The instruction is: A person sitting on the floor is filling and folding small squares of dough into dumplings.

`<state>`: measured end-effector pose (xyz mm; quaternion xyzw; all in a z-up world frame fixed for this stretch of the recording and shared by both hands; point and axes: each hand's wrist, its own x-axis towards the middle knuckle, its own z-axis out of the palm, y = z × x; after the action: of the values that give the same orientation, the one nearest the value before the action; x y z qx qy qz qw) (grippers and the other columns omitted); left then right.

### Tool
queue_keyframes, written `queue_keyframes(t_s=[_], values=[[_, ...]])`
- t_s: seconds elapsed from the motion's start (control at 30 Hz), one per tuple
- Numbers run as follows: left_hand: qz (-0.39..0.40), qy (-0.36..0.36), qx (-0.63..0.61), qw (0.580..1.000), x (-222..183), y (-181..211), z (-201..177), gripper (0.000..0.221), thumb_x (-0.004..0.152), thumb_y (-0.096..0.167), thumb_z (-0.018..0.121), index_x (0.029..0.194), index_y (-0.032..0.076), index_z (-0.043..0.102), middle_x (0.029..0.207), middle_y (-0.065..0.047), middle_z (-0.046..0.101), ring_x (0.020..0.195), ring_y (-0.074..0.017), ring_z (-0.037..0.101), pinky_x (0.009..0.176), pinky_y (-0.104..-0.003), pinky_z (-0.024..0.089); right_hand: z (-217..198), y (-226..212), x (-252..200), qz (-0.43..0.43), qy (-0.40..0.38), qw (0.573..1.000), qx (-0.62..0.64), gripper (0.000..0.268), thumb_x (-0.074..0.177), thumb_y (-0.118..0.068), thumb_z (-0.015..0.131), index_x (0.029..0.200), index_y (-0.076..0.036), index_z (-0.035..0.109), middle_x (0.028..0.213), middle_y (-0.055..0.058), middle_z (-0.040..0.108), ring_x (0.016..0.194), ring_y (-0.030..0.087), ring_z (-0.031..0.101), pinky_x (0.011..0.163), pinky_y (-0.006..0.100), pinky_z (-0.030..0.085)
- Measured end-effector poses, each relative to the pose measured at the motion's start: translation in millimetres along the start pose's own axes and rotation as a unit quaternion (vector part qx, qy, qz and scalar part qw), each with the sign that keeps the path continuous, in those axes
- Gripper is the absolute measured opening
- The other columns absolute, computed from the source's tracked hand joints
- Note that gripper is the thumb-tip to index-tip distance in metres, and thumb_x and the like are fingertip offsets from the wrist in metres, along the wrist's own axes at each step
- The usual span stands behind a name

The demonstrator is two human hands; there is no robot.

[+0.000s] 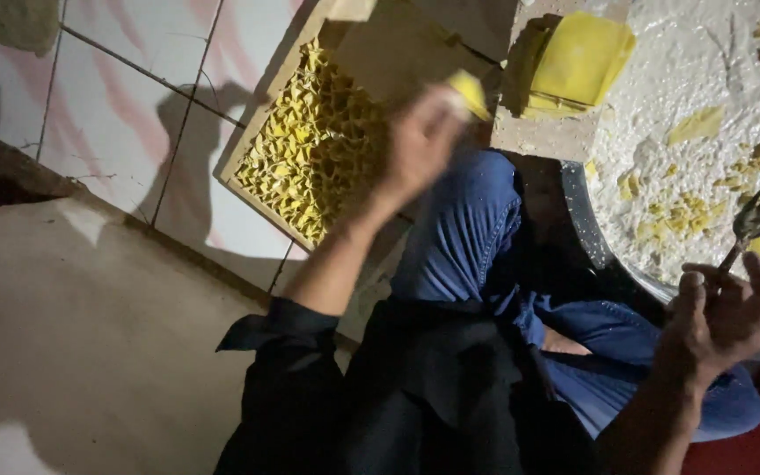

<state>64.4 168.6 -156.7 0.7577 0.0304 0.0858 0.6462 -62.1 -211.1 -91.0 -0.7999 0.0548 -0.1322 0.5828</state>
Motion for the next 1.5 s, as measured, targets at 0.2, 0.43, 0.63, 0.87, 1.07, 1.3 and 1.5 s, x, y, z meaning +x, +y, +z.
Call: queue_keyframes(t_s=[0.2,0.43,0.63,0.87,1.07,1.3,1.5], values=[[-0.055,0.125,0.277,0.951,45.3,-48.4,-95.2,0.002,0.094,0.015,0.067,0.094,0.014,0.068,0.092,-0.004,0.072,0.072,-0.0135,0.064,0.06,-0.028,0.053,-1.5,40.2,-0.3,-0.036,0.036,0.998,-0.026,0.038,0.116,0.01,0.065,0.149,0.002,0.048,0.117,0.029,0.059,0.1,0.031,0.057,0.087,0.041,0.048],[-0.094,0.067,0.273,0.955,28.4,-123.0,-66.2,0.019,0.091,0.008,0.062,0.107,0.009,0.072,0.105,-0.013,0.076,0.095,-0.0304,0.072,0.081,-0.041,0.057,6.1,38.1,0.9,-0.019,0.077,0.995,-0.053,0.042,0.108,0.021,0.062,0.145,0.003,0.051,0.117,0.026,0.058,0.097,0.024,0.055,0.084,0.033,0.047],[-0.442,0.234,-0.027,0.866,47.5,-80.2,-48.1,0.05,0.092,0.039,0.049,0.119,0.004,0.071,0.124,-0.013,0.071,0.114,-0.0289,0.067,0.091,-0.044,0.049,8.3,34.6,1.2,-0.044,0.055,0.994,-0.088,0.039,0.111,0.019,0.06,0.147,0.007,0.052,0.109,0.026,0.056,0.093,0.025,0.053,0.084,0.036,0.047],[-0.34,0.074,0.203,0.915,22.5,-233.7,-66.5,0.098,0.07,0.037,0.091,0.148,0.009,0.039,0.153,-0.01,0.042,0.141,-0.0303,0.043,0.117,-0.04,0.038,10.7,29.0,-1.4,-0.012,0.067,0.997,-0.044,0.038,0.111,0.02,0.058,0.145,0.006,0.049,0.113,0.024,0.057,0.097,0.024,0.057,0.089,0.034,0.049],[-0.15,0.034,0.336,0.929,3.1,-263.8,-69.1,0.115,0.058,0.027,0.108,0.145,0.005,0.035,0.145,-0.015,0.042,0.137,-0.0297,0.042,0.111,-0.038,0.039,13.2,18.4,-0.9,-0.031,0.046,0.997,-0.049,0.04,0.111,0.023,0.055,0.147,0.007,0.05,0.114,0.026,0.057,0.095,0.025,0.056,0.087,0.035,0.05],[-0.188,0.058,0.268,0.943,33.6,-133.6,-41.2,0.054,0.097,-0.009,0.05,0.15,0.0,0.045,0.151,-0.021,0.05,0.14,-0.0359,0.049,0.114,-0.045,0.045,11.5,32.5,-1.9,0.034,0.096,0.992,-0.067,0.039,0.11,0.01,0.066,0.146,0.002,0.053,0.103,0.022,0.064,0.091,0.021,0.061,0.087,0.029,0.049],[0.092,0.066,0.233,0.966,84.2,10.5,-2.5,0.016,0.096,0.009,0.068,0.111,0.006,0.071,0.103,-0.012,0.07,0.093,-0.0244,0.069,0.079,-0.034,0.06,11.3,15.7,-0.7,0.004,0.058,0.997,-0.048,0.041,0.11,0.006,0.067,0.147,0.004,0.051,0.105,0.019,0.064,0.095,0.023,0.063,0.087,0.033,0.05]])
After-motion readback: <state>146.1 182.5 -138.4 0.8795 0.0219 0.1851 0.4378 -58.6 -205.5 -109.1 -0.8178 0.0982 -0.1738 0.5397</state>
